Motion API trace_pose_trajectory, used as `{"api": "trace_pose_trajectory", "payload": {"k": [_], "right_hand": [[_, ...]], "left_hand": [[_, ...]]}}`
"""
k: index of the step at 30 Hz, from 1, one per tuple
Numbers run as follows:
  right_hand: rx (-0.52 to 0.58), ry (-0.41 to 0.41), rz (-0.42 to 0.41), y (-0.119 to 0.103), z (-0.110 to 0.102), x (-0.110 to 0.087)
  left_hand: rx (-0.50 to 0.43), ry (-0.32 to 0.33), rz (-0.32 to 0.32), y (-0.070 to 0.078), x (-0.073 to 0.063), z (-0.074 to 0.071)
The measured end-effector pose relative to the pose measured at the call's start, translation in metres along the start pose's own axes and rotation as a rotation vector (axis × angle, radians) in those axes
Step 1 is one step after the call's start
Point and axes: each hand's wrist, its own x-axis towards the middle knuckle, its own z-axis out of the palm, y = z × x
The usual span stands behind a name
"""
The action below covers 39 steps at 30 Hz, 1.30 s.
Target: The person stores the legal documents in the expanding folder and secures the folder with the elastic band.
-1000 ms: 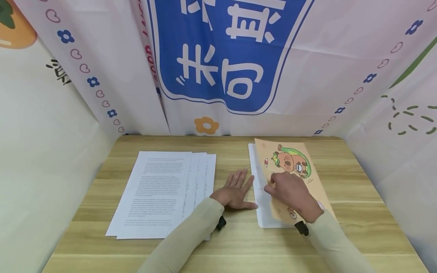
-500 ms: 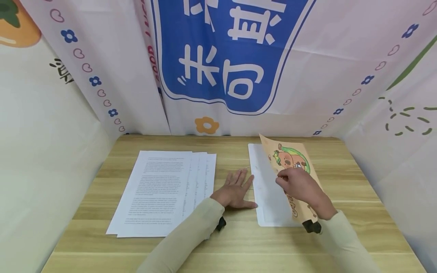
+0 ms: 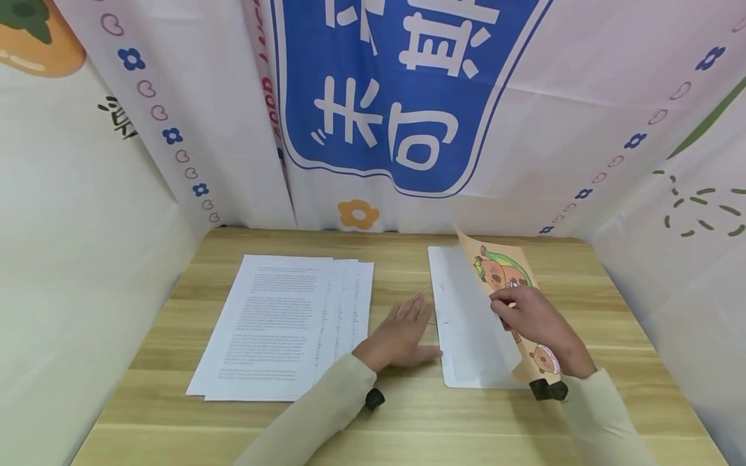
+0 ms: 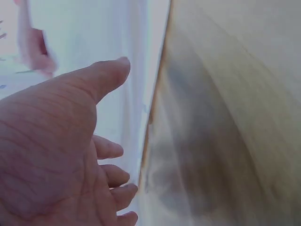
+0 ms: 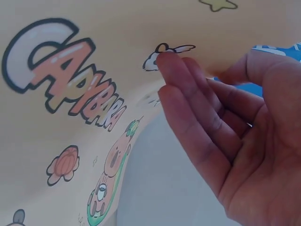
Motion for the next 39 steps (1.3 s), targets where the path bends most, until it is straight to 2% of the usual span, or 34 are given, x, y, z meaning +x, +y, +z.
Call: {"api": "trace_pose_trajectory", "payload": {"k": [4,8,13,20,25,30,34,39], "right_hand": [[0.037,0.002,0.036,0.003,-0.003,-0.004],[0.066,0.010,0.024,0.005,-0.004,-0.006],[0.078,0.030,0.002,0.009,-0.004,-0.007],[0.103,0.041,0.001,0.015,0.000,-0.008],[0.096,0.067,-0.013,0.017,0.001,-0.009],[0.100,0.091,-0.029,0.019,-0.001,-0.012],[0.109,0.101,-0.025,0.019,-0.005,-0.014],[0.098,0.134,-0.022,0.020,-0.010,-0.016]], "left_hand": [[-0.031,0.077,0.009,-0.007,-0.018,-0.013],[-0.087,0.194,-0.015,-0.025,-0.039,-0.025],[-0.202,0.312,-0.114,-0.053,-0.073,-0.038],[-0.196,0.403,-0.279,-0.100,-0.121,-0.062],[-0.139,0.406,-0.378,-0.130,-0.153,-0.074],[-0.108,0.375,-0.457,-0.157,-0.182,-0.075],[-0.080,0.345,-0.524,-0.176,-0.200,-0.072],[-0.053,0.299,-0.613,-0.192,-0.217,-0.071]]}}
